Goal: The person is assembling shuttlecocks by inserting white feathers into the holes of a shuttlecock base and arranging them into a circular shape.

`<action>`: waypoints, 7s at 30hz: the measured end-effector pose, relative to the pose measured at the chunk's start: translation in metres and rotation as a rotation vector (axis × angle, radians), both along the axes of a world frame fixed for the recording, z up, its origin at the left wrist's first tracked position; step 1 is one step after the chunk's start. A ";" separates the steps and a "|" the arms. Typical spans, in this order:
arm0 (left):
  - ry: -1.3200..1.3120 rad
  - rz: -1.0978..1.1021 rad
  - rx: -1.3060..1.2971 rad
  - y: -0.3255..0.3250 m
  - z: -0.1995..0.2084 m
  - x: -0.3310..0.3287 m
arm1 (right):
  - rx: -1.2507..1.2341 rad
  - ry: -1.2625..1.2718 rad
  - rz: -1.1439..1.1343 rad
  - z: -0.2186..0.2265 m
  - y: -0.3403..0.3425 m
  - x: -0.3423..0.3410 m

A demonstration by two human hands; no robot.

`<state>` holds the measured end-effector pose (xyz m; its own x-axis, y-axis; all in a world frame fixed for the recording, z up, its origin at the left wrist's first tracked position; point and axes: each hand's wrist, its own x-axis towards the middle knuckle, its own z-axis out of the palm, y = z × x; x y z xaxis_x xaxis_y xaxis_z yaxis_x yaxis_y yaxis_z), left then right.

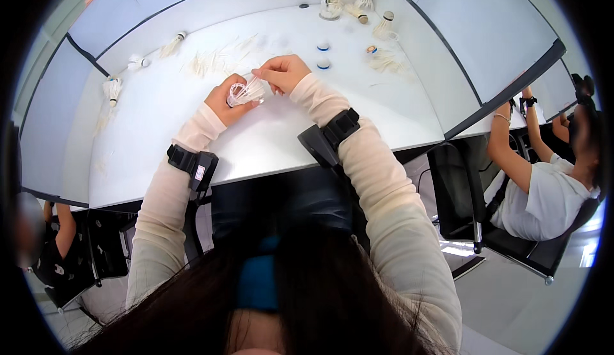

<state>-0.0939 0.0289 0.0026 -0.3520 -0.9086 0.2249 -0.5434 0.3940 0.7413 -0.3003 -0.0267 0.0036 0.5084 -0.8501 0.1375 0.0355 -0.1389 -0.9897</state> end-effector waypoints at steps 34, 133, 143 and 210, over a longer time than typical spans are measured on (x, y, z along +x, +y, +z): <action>-0.155 0.017 -0.034 -0.004 -0.006 0.006 | -0.237 0.164 -0.092 -0.006 0.004 0.002; 0.329 0.219 0.003 -0.074 -0.027 0.083 | -0.904 0.582 -0.070 -0.033 -0.025 0.000; 0.434 0.074 -0.002 -0.057 -0.023 0.057 | -0.850 0.509 -0.029 -0.018 -0.009 0.000; 0.186 -0.017 -0.085 0.068 0.028 -0.028 | -0.138 -0.095 -0.423 0.007 0.074 -0.051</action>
